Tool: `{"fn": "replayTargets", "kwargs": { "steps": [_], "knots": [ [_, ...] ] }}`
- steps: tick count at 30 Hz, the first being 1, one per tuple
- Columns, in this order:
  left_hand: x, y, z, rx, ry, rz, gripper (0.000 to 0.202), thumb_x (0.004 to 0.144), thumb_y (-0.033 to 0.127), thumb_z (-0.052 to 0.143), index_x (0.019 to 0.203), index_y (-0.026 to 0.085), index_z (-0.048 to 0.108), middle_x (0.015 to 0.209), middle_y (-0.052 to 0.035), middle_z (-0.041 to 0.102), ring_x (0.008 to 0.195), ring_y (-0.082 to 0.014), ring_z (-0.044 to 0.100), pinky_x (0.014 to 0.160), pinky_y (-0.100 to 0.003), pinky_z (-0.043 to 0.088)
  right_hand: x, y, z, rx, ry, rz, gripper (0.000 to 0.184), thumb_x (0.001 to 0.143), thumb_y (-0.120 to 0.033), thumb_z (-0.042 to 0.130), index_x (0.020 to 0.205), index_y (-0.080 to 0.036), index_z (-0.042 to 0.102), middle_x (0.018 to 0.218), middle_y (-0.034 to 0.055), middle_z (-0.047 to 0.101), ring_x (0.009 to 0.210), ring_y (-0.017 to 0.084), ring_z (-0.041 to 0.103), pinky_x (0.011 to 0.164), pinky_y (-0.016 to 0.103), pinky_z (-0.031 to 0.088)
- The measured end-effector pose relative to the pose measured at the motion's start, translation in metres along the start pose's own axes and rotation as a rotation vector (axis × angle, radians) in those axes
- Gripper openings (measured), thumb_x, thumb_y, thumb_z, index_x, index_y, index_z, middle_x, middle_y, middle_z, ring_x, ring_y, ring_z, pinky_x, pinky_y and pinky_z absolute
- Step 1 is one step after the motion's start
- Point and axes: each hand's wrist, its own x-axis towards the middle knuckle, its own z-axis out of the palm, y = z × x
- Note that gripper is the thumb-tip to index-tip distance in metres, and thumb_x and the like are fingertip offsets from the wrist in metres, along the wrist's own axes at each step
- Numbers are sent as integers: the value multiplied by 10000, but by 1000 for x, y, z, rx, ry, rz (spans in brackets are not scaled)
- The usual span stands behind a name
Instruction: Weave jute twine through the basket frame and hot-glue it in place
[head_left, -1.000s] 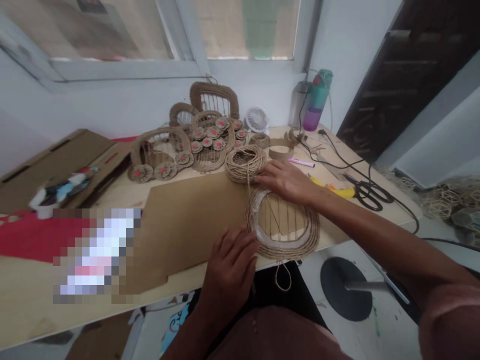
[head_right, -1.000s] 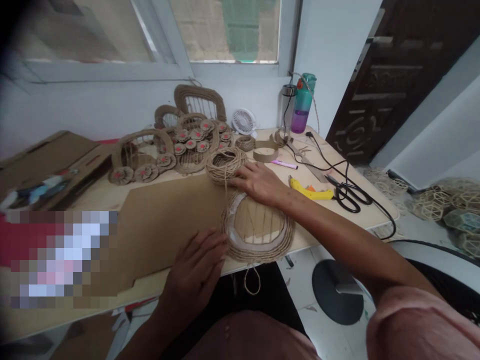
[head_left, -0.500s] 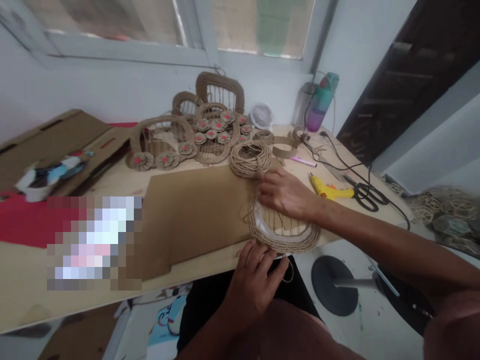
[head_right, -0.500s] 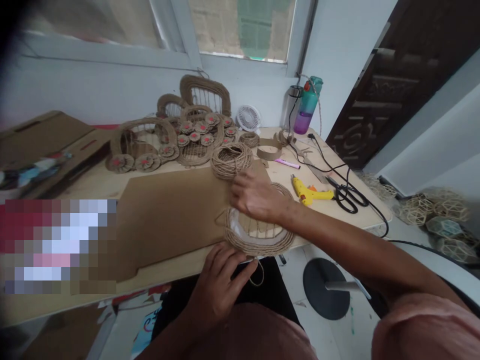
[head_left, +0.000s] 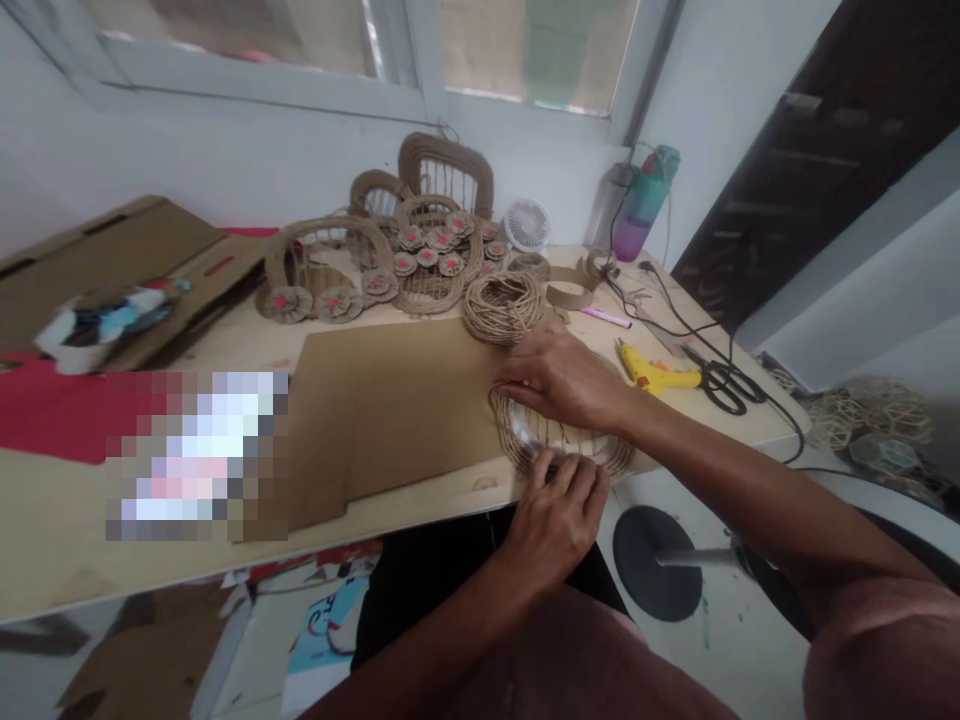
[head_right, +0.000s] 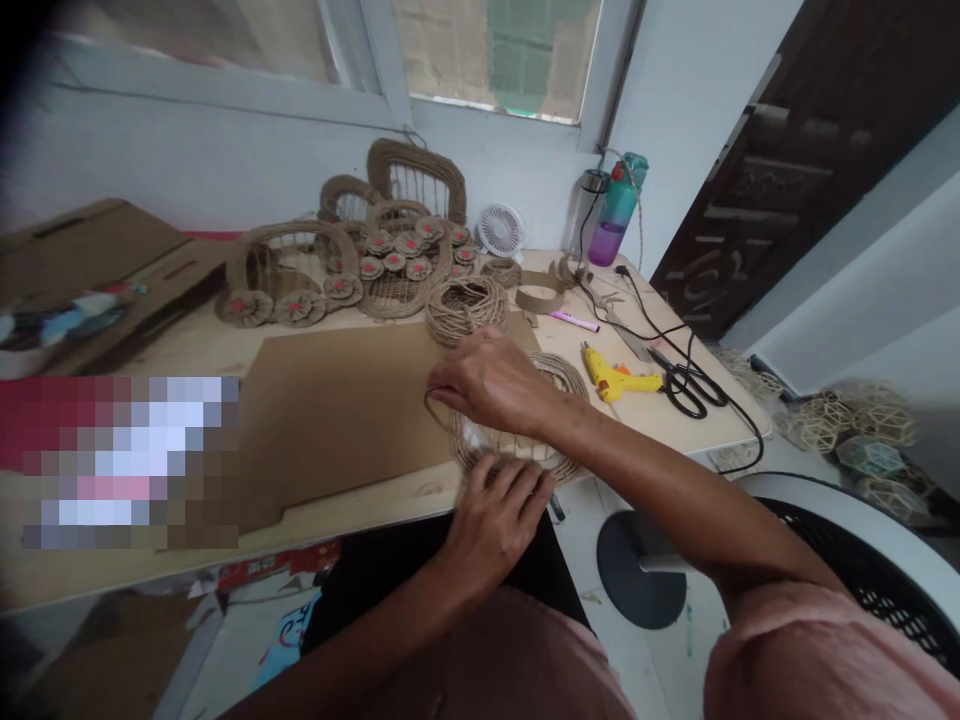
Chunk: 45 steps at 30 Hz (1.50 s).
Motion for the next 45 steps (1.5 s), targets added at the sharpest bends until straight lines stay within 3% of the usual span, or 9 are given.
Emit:
{"fn": "replayTargets", "kwargs": {
  "steps": [5, 11, 16, 21, 23, 26, 29, 34, 45],
  "knots": [
    [-16, -29, -30, -33, -8, 96, 198, 937, 124, 471, 1021, 150, 648, 894, -30, 699, 901, -171, 616, 1032, -455, 355, -3, -1, 4, 24, -41, 4, 223, 951, -263, 542, 909, -154, 733, 798, 71, 702, 773, 178, 590, 763, 303, 376],
    [-75, -81, -79, 34, 59, -12, 287, 948, 91, 394, 1049, 169, 651, 1013, -66, 737, 1059, -199, 631, 1080, -477, 315, -5, -2, 17, 91, -23, 6, 174, 928, -237, 587, 977, -152, 730, 888, 92, 730, 833, 191, 621, 797, 305, 395],
    [-105, -79, -86, 10, 23, -86, 333, 923, 78, 404, 1126, 193, 641, 1089, -79, 731, 1112, -209, 627, 1062, -456, 344, 1, 3, 38, 168, 17, 77, 177, 902, -193, 614, 1040, -170, 722, 905, 75, 741, 833, 183, 638, 785, 292, 410],
    [-94, -95, -94, -89, -10, -248, 354, 887, 132, 465, 1189, 230, 620, 1186, -82, 700, 1202, -232, 584, 1055, -440, 388, 10, 7, 51, 139, 54, 147, 172, 895, -181, 613, 1017, -172, 734, 879, 80, 741, 818, 187, 633, 776, 289, 398],
    [-85, -118, -96, -90, 25, -473, 289, 893, 238, 484, 1133, 227, 645, 1092, -80, 723, 1077, -239, 637, 994, -433, 445, 15, 5, 55, 111, 39, 167, 169, 900, -191, 605, 1005, -178, 737, 840, 73, 733, 787, 184, 623, 761, 289, 383],
    [-68, -152, -93, -185, -95, -839, 299, 844, 349, 501, 1044, 207, 673, 1015, -85, 726, 977, -260, 654, 914, -430, 490, 22, 2, 60, 45, 7, 209, 171, 908, -205, 585, 987, -172, 733, 826, 79, 724, 766, 192, 611, 746, 298, 360],
    [-51, -172, -87, -343, -248, -981, 344, 783, 400, 521, 1026, 207, 672, 990, -61, 730, 926, -247, 664, 863, -391, 507, 26, 1, 63, -28, -14, 241, 174, 916, -209, 561, 943, -167, 728, 818, 79, 719, 766, 196, 602, 755, 309, 339],
    [-31, -188, -83, -462, -400, -965, 321, 722, 413, 551, 936, 200, 661, 899, -44, 731, 844, -223, 661, 759, -338, 500, 21, 2, 65, -92, -20, 257, 173, 914, -192, 550, 873, -166, 716, 788, 72, 710, 768, 194, 586, 773, 323, 315],
    [-11, -201, -75, -267, -579, -855, 171, 674, 374, 601, 764, 230, 613, 685, -4, 654, 688, -209, 612, 625, -307, 401, 19, 6, 80, -125, 18, 228, 205, 913, -200, 523, 790, -175, 685, 773, 57, 681, 784, 197, 566, 781, 335, 320]
  ]
}}
